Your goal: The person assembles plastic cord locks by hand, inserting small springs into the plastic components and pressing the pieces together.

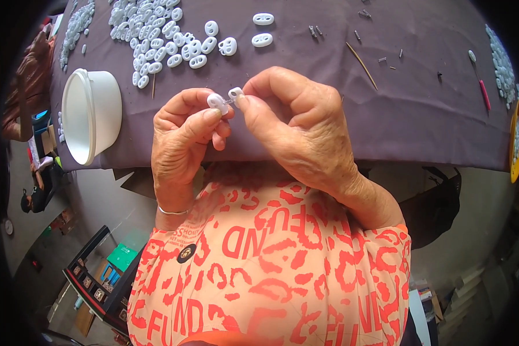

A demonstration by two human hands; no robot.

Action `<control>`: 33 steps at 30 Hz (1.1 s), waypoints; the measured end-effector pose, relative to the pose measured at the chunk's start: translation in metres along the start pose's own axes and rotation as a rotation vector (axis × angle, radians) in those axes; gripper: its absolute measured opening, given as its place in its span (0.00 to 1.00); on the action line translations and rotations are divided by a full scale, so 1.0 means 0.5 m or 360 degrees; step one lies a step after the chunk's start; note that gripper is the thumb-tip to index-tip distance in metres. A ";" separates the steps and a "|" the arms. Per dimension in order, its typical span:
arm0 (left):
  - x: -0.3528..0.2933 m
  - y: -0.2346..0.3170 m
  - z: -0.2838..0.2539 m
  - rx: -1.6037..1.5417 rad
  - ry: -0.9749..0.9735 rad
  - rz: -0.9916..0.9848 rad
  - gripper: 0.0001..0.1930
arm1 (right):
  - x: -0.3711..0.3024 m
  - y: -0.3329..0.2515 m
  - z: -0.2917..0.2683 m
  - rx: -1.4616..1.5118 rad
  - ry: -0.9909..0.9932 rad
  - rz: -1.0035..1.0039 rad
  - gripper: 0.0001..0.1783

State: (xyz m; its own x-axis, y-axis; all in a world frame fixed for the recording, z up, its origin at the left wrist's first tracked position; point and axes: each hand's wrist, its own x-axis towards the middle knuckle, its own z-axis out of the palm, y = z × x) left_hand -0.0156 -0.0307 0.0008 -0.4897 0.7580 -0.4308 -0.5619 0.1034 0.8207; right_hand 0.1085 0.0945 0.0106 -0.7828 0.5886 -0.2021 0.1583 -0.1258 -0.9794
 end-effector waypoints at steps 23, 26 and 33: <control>-0.002 -0.006 0.003 0.0025 0.0032 0.0045 0.08 | 0.003 0.022 0.002 -0.0044 -0.0073 -0.0181 0.05; -0.002 -0.007 0.004 0.0111 0.0024 0.0054 0.08 | 0.003 0.019 0.002 -0.0089 -0.0086 -0.0145 0.05; -0.004 -0.008 0.009 0.0123 0.0053 0.0078 0.08 | 0.006 0.018 0.002 -0.0136 -0.0096 -0.0156 0.05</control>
State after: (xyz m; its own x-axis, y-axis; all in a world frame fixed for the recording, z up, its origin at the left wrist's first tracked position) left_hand -0.0094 -0.0298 0.0001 -0.5383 0.7415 -0.4005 -0.4841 0.1169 0.8672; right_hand 0.1068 0.0941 0.0012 -0.8314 0.5453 -0.1072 0.1280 0.0002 -0.9918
